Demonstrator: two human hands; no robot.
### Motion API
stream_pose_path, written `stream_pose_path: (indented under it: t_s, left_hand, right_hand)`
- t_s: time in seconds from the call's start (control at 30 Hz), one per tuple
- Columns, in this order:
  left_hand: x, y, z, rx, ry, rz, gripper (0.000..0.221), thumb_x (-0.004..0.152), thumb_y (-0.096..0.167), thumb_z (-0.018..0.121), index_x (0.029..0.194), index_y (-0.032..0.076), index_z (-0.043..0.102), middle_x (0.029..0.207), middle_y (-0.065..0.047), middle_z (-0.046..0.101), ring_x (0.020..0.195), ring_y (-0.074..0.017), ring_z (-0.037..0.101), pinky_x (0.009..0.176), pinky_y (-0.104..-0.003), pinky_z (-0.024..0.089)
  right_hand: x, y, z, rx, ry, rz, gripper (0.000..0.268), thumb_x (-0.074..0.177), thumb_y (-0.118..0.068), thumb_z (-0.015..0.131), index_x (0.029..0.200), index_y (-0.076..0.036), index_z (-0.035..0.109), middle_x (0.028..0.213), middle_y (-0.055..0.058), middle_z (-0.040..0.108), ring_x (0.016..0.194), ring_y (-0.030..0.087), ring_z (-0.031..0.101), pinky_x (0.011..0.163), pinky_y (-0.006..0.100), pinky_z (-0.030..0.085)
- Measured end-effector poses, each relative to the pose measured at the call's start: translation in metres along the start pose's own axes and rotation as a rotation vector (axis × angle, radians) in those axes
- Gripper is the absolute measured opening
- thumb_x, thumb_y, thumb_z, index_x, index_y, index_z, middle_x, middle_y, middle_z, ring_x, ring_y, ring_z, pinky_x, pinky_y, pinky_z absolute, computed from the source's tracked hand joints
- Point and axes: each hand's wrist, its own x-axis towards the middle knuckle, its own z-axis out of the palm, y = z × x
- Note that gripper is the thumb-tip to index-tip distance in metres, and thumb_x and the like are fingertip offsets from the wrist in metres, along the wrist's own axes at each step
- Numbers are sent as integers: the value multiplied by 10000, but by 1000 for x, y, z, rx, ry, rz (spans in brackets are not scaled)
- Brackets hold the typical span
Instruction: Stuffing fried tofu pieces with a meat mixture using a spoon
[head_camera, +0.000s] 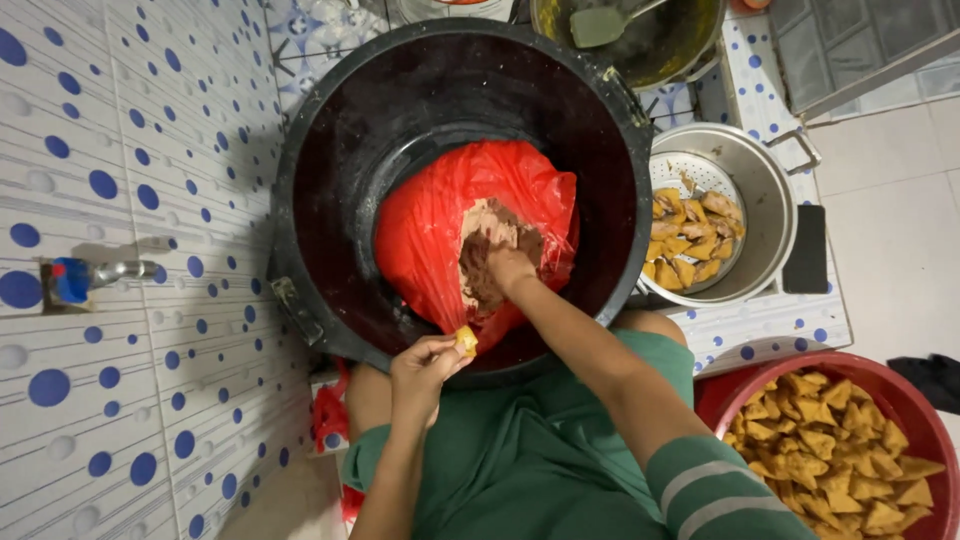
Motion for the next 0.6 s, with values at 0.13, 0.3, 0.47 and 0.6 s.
stream_pose_path:
  t_s: [0.13, 0.3, 0.47, 0.6]
  left_hand:
    - [1, -1, -1, 9, -6, 16, 212, 760, -103, 803, 912, -210, 702, 993, -311, 668, 896, -425, 719, 793, -557, 647]
    - [0, 2, -8, 3, -10, 59, 204, 754, -123, 804, 916, -206, 712, 980, -304, 681, 865, -393, 742, 774, -498, 660]
    - [0, -4, -7, -5, -31, 63, 192, 753, -140, 790, 909, -213, 705, 977, -308, 679, 868, -393, 738, 773, -507, 661]
    - [-4, 3, -1, 3, -50, 54, 207, 769, -128, 781, 944, -210, 708, 985, -306, 680, 870, -398, 738, 770, -502, 659]
  right_hand:
    - [-46, -34, -37, 20, -1, -36, 351, 972, 30, 470, 1254, 226, 543, 1193, 407, 631, 1075, 534, 684, 940, 592, 558]
    - [22, 7, 53, 152, 131, 173, 349, 919, -58, 476, 1148, 196, 543, 1033, 322, 690, 901, 512, 728, 741, 570, 613]
    - [-5, -10, 26, 75, 244, 105, 373, 899, -38, 533, 1207, 171, 552, 1007, 270, 614, 865, 504, 711, 687, 596, 615]
    - [55, 22, 133, -135, 484, 66, 362, 929, -138, 565, 1219, 79, 584, 1023, 275, 604, 739, 388, 715, 538, 485, 611]
